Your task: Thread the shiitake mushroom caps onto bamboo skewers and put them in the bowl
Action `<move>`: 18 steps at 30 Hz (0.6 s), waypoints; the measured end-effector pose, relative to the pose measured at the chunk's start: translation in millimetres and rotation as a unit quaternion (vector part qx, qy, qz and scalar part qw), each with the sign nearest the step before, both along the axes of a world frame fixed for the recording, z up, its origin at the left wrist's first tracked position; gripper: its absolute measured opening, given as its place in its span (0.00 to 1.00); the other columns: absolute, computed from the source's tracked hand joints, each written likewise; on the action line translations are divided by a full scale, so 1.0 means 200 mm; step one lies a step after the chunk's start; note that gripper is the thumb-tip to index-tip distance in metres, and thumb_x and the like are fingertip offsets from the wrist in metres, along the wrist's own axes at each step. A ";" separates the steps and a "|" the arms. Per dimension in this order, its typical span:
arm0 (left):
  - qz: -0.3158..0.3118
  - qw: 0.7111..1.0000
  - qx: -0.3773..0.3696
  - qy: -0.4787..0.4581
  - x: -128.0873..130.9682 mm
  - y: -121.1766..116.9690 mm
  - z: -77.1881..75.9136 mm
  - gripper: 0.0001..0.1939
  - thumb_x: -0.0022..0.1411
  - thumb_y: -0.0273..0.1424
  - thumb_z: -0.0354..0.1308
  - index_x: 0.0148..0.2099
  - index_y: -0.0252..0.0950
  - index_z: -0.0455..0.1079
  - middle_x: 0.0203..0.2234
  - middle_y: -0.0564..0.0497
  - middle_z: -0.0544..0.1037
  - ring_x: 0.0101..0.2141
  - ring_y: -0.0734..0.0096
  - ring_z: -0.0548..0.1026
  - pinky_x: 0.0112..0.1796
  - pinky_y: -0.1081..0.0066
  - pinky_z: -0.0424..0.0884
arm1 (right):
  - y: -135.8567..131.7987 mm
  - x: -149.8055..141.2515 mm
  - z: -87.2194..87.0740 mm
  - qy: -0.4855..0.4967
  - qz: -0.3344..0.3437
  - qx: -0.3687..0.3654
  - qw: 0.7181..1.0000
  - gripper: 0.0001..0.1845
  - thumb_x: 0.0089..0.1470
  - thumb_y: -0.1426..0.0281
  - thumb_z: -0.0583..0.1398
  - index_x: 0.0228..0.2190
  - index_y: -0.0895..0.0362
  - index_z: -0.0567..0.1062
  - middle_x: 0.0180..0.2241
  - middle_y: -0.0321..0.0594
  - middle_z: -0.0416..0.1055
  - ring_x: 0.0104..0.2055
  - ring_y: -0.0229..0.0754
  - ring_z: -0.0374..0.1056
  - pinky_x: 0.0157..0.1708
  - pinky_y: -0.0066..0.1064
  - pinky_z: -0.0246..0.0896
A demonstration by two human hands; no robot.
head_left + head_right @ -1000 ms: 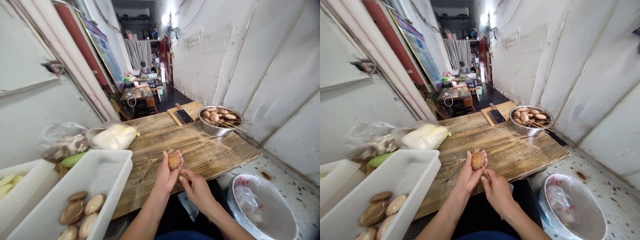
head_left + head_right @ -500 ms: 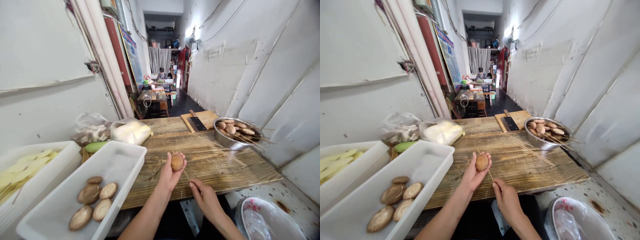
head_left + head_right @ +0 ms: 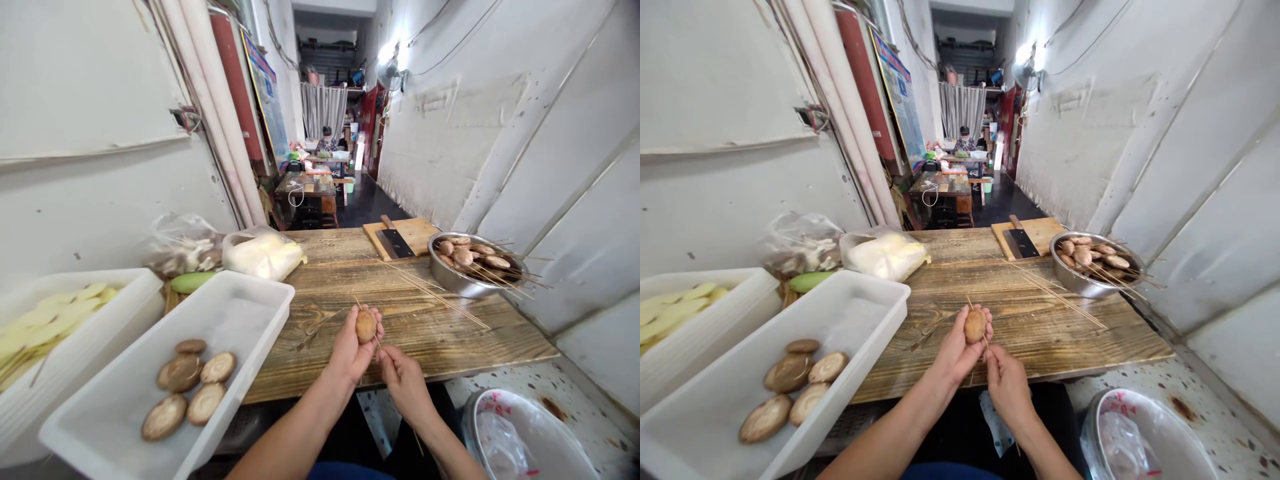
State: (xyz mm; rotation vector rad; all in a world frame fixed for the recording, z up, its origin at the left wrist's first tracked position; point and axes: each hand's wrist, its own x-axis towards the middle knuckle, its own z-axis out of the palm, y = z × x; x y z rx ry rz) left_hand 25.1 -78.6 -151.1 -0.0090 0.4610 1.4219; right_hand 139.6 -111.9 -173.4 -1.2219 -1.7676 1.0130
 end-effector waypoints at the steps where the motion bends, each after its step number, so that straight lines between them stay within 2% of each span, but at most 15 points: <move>1: -0.002 1.000 -0.003 -0.001 0.00 0.00 0.00 0.08 0.61 0.33 0.55 0.36 0.32 0.68 0.34 0.45 0.74 0.34 0.71 0.75 0.33 0.74 0.71 | 0.00 0.00 -0.01 0.015 0.002 -0.012 1.000 0.18 0.58 0.57 0.49 0.24 0.55 0.64 0.16 0.28 0.49 0.18 0.34 0.47 0.19 0.26 0.44; 4: -0.005 1.000 -0.020 0.019 0.02 -0.01 0.01 0.10 0.61 0.35 0.53 0.35 0.33 0.68 0.32 0.46 0.74 0.33 0.71 0.74 0.33 0.74 0.70 | -0.01 0.00 -0.03 0.059 0.011 -0.057 0.997 0.20 0.59 0.54 0.48 0.26 0.55 0.65 0.14 0.26 0.46 0.15 0.33 0.44 0.16 0.26 0.42; 6: -0.012 0.997 -0.043 0.055 0.02 -0.04 0.03 0.16 0.62 0.41 0.51 0.37 0.31 0.68 0.31 0.44 0.75 0.33 0.67 0.75 0.34 0.70 0.70 | -0.01 0.02 -0.04 0.078 0.023 -0.083 0.993 0.22 0.59 0.51 0.48 0.30 0.56 0.67 0.14 0.25 0.46 0.14 0.32 0.42 0.14 0.26 0.39; 9: 0.007 0.985 -0.077 0.155 -0.03 -0.16 0.10 0.25 0.59 0.47 0.52 0.47 0.29 0.67 0.43 0.36 0.74 0.44 0.59 0.73 0.43 0.64 0.69 | 0.01 0.09 -0.04 0.089 0.024 -0.095 0.991 0.22 0.54 0.49 0.54 0.34 0.56 0.69 0.15 0.27 0.52 0.15 0.33 0.47 0.15 0.24 0.41; 11: 0.059 0.962 -0.054 0.262 -0.11 -0.27 0.16 0.26 0.56 0.42 0.59 0.53 0.33 0.64 0.53 0.38 0.69 0.54 0.60 0.67 0.52 0.66 0.62 | 0.02 0.14 -0.04 0.092 0.002 -0.099 0.991 0.23 0.51 0.49 0.57 0.35 0.57 0.70 0.15 0.28 0.55 0.16 0.33 0.50 0.15 0.24 0.44; 13: 0.102 0.939 -0.008 0.329 -0.20 -0.37 0.23 0.27 0.56 0.40 0.60 0.56 0.36 0.62 0.57 0.39 0.64 0.58 0.61 0.62 0.55 0.65 0.58 | 0.01 0.16 -0.01 0.101 -0.001 -0.101 0.990 0.24 0.51 0.49 0.58 0.36 0.57 0.71 0.15 0.29 0.56 0.17 0.34 0.51 0.16 0.24 0.46; 15: 0.115 0.938 0.007 0.328 -0.28 -0.43 0.27 0.28 0.58 0.44 0.56 0.57 0.36 0.61 0.56 0.36 0.65 0.57 0.59 0.63 0.54 0.62 0.60 | -0.04 0.13 0.03 0.110 0.033 -0.110 0.987 0.23 0.52 0.49 0.57 0.36 0.57 0.71 0.15 0.28 0.54 0.16 0.33 0.50 0.16 0.23 0.45; 18: 0.124 0.940 0.010 0.318 -0.31 -0.40 0.30 0.28 0.59 0.46 0.53 0.56 0.34 0.61 0.53 0.35 0.69 0.54 0.57 0.67 0.52 0.59 0.62 | -0.14 0.03 0.09 0.120 0.096 -0.116 0.981 0.22 0.55 0.51 0.54 0.34 0.58 0.71 0.15 0.27 0.50 0.16 0.32 0.46 0.16 0.24 0.43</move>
